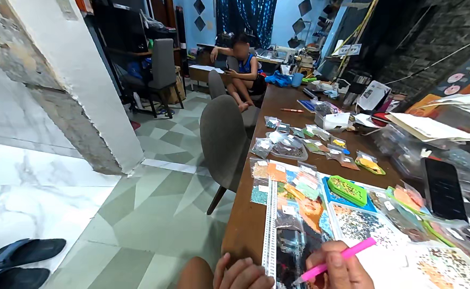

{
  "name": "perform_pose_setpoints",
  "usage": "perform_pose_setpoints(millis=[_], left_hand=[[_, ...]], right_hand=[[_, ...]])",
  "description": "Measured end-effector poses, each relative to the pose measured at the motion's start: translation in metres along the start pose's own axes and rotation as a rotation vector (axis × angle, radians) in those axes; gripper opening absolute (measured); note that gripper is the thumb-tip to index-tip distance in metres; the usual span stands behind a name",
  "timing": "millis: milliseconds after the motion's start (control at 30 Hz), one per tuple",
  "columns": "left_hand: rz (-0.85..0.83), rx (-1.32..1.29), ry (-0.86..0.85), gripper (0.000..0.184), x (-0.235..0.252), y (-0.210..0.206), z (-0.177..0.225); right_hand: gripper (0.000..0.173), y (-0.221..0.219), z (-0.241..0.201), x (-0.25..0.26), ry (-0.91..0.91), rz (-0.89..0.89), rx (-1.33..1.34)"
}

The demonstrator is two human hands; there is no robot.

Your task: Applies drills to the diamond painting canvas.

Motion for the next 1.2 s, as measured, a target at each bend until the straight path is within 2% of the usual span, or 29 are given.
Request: perform_pose_setpoints(millis=[200, 633, 733, 833, 933, 1000, 1100, 1167, 1200], left_hand=[[-0.113, 0.155, 0.069, 0.033, 0.011, -0.009, -0.004], [-0.142, 0.199, 0.078, 0.030, 0.011, -0.010, -0.004], [-0.159, 0.151, 0.005, 0.036, 0.010, -0.009, -0.006], [-0.045, -0.107, -0.007, 0.029, 0.002, 0.002, -0.021], [0.114, -0.372, 0.168, 0.034, -0.020, 0.012, -0.049], [0.107, -0.604, 0.384, 0.039, -0.035, 0.002, -0.062], [-0.119, -0.762, 0.670, 0.048, -0.050, -0.020, -0.058], [-0.346, -0.676, 0.691, 0.066, -0.048, -0.030, -0.047], [-0.410, -0.629, 0.655, 0.069, -0.044, -0.032, -0.041]], right_hand=[[0.035, -0.013, 0.008, -0.007, 0.017, -0.042, -0.101], [0.037, -0.012, 0.005, -0.008, 0.090, -0.088, -0.188], [0.037, -0.012, 0.004, -0.007, 0.100, -0.091, -0.189], [0.036, -0.012, 0.003, -0.007, 0.107, -0.090, -0.189], [0.037, -0.011, 0.002, -0.007, 0.122, -0.085, -0.210], [0.037, -0.010, 0.001, -0.008, 0.143, -0.087, -0.231], [0.037, -0.011, 0.000, -0.009, 0.157, -0.101, -0.238], [0.036, -0.012, 0.000, -0.008, 0.160, -0.104, -0.233], [0.035, -0.012, 0.000, -0.008, 0.162, -0.106, -0.232]])
Point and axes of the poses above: each hand's wrist, its own x-axis towards the middle knuckle, its own y-axis out of the back of the hand, z = x × y, the point moved 7 cm from there along x, towards the middle knuckle, and after that the axes turned 14 degrees about y, right-handed, at the moved point
